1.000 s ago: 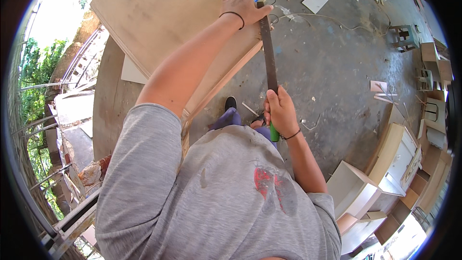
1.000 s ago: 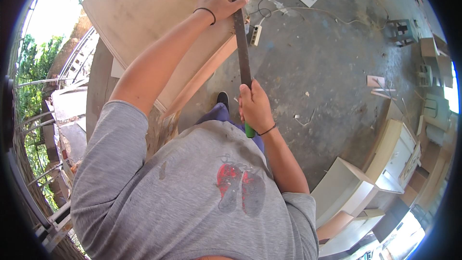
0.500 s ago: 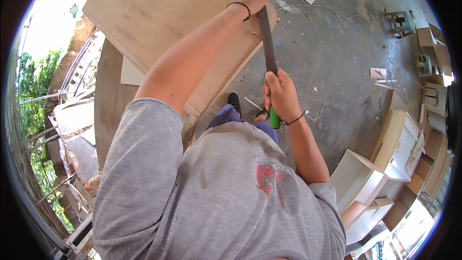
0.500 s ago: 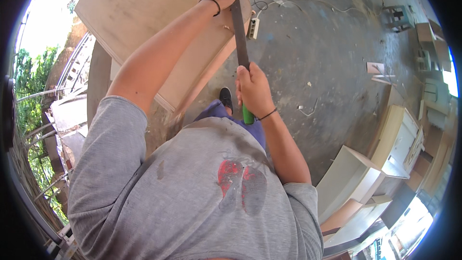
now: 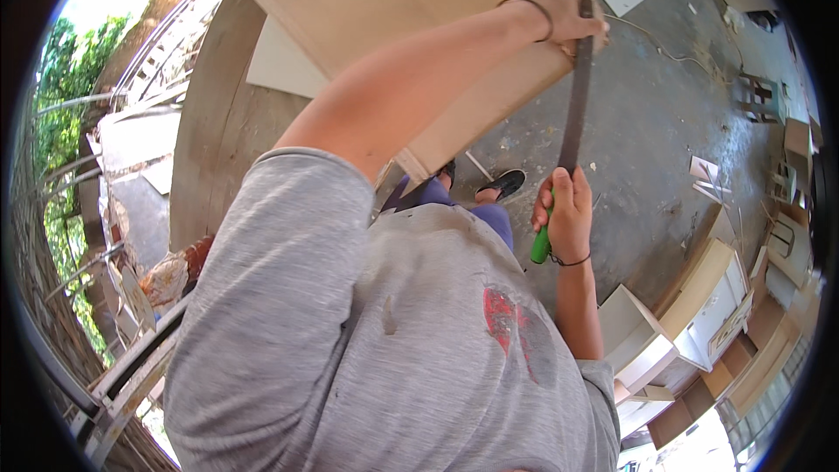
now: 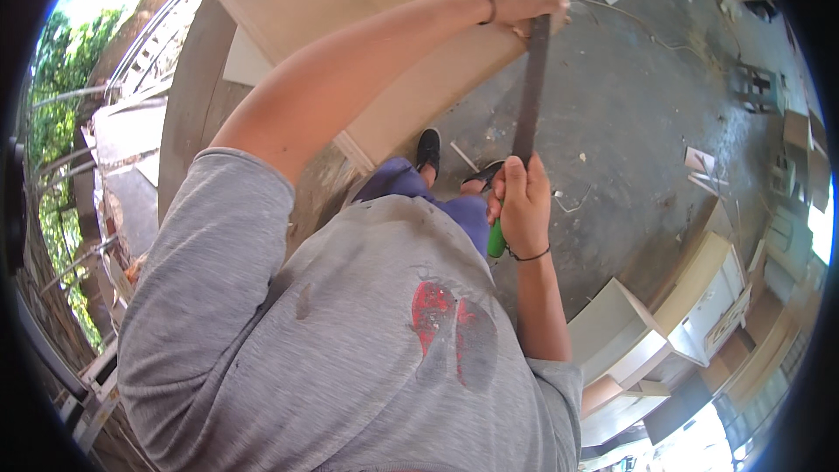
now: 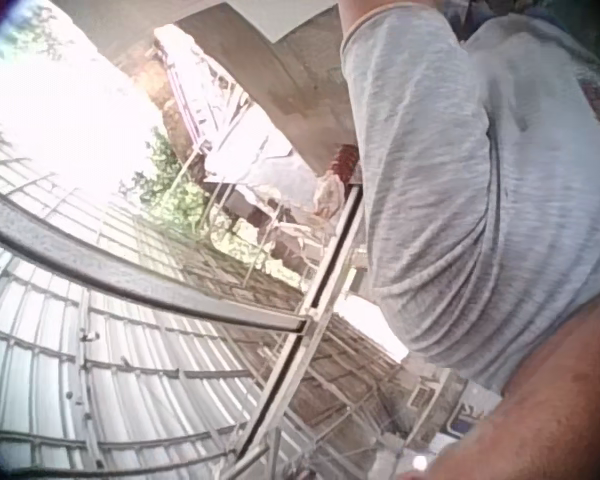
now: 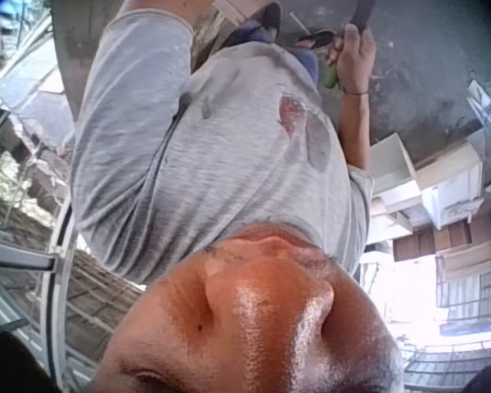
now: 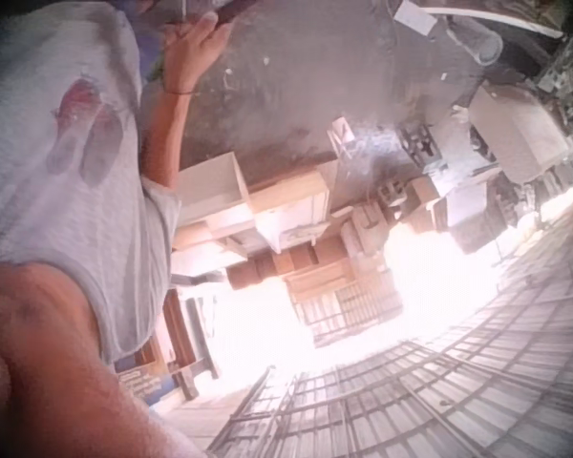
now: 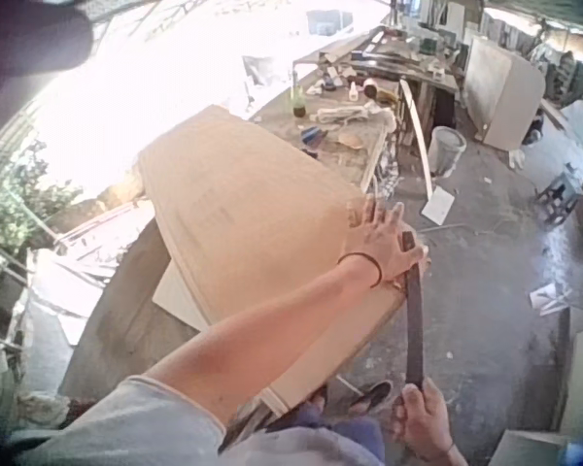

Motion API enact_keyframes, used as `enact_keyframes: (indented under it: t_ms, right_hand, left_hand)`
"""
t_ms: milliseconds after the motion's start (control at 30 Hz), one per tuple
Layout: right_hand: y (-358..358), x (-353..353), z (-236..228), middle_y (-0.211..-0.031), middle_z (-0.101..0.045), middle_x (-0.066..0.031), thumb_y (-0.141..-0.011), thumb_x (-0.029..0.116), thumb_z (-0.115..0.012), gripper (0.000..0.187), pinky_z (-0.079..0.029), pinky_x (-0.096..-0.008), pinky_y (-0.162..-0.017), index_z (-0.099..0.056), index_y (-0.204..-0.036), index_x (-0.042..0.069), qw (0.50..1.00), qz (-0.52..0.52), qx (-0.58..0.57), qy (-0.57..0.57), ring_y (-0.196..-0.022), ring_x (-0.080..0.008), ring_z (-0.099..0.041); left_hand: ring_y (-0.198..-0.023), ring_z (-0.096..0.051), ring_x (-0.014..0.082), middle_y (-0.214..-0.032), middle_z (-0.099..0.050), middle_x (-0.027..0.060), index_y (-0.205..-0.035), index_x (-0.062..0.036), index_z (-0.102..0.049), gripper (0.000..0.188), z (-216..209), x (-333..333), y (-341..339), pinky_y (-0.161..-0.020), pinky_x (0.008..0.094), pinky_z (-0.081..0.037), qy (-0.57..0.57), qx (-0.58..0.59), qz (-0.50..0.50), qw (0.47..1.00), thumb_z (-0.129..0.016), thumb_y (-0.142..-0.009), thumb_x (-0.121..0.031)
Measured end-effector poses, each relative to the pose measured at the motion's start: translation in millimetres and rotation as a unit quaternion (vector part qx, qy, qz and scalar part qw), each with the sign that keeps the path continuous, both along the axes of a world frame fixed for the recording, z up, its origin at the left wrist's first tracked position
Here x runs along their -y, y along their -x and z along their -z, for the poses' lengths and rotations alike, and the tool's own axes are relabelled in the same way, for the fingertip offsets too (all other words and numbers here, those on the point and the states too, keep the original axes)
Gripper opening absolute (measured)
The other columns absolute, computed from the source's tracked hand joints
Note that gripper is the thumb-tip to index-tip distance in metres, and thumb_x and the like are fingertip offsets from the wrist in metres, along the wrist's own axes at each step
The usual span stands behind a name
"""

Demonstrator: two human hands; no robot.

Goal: The person wipes the edges and surfaces of a wooden cabinet component with a cloth, uses a heat gun on it, and files down the edges with a metal file.

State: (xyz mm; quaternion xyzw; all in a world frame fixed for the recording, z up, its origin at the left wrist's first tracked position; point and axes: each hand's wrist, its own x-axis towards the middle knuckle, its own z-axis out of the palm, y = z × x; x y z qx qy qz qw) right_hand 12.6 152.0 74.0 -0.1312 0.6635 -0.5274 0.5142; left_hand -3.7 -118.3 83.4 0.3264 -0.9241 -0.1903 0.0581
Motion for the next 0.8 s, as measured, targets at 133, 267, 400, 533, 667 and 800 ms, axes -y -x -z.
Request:
enact_keyframes:
  t_ms: [133, 267, 400, 533, 667, 800]
  right_hand:
    - [-6, 25, -3, -0.063, -0.042, 0.0004, -0.100, 0.024, -0.041, 0.022, -0.038, -0.0249, -0.038, -0.039, -0.084, 0.009, 1.000, -0.003, -0.015, -0.001, -0.042, -0.0079, -0.041]
    - [-14, 45, -3, -0.065, -0.044, -0.0001, -0.100, 0.022, -0.041, 0.020, -0.038, -0.0249, -0.039, -0.041, -0.086, 0.008, 1.000, 0.012, -0.006, 0.015, -0.044, -0.0078, -0.042]
    - [-12, 42, -5, -0.065, -0.044, -0.0002, -0.100, 0.022, -0.041, 0.019, -0.038, -0.0246, -0.039, -0.042, -0.085, 0.008, 1.000, 0.011, -0.004, 0.029, -0.045, -0.0081, -0.043]
    - [-2, 6, -16, -0.065, -0.044, -0.0004, -0.099, 0.023, -0.042, 0.020, -0.038, -0.0242, -0.039, -0.042, -0.085, 0.008, 0.999, -0.006, -0.032, -0.001, -0.045, -0.0083, -0.043]
    - [-1, -19, -12, -0.064, -0.044, -0.0007, -0.100, 0.023, -0.042, 0.020, -0.038, -0.0240, -0.037, -0.042, -0.085, 0.009, 0.998, -0.025, -0.051, -0.018, -0.042, -0.0085, -0.042]
    - [-13, -17, -6, -0.063, -0.043, -0.0007, -0.100, 0.021, -0.042, 0.019, -0.038, -0.0239, -0.037, -0.042, -0.085, 0.008, 0.999, -0.005, -0.035, -0.023, -0.041, -0.0084, -0.042]
  left_hand:
    - [-0.144, -0.014, 0.0325, -0.153, -0.025, 0.0164, -0.146, -0.0049, -0.028, 0.080, 19, 6, 11, -0.116, 0.0510, -0.010, -0.009, -0.051, -0.033, 0.998, -0.049, -0.085, -0.053]
    - [-0.144, -0.017, 0.0318, -0.153, -0.027, 0.0138, -0.144, -0.0072, -0.034, 0.066, 24, 14, 14, -0.115, 0.0512, -0.011, -0.004, -0.066, -0.057, 0.996, -0.046, -0.089, -0.040]
    - [-0.144, -0.018, 0.0278, -0.151, -0.029, 0.0143, -0.142, -0.0072, -0.037, 0.088, 35, 25, 14, -0.114, 0.0543, -0.005, 0.006, -0.126, -0.075, 0.989, -0.053, -0.077, -0.064]
    - [-0.144, -0.016, 0.0315, -0.152, -0.024, 0.0192, -0.141, -0.0070, -0.039, 0.101, 18, 4, -13, -0.113, 0.0570, -0.007, 0.013, -0.094, 0.004, 0.996, -0.051, -0.069, -0.077]
    - [-0.143, -0.018, 0.0311, -0.151, -0.027, 0.0195, -0.139, -0.0079, -0.043, 0.100, 11, -11, -26, -0.113, 0.0557, -0.012, 0.061, -0.047, 0.039, 0.996, -0.050, -0.069, -0.079]
    - [-0.142, -0.021, 0.0327, -0.150, -0.029, 0.0203, -0.139, -0.0069, -0.041, 0.093, 22, -9, -28, -0.112, 0.0571, -0.011, 0.039, -0.022, 0.041, 0.998, -0.050, -0.072, -0.071]
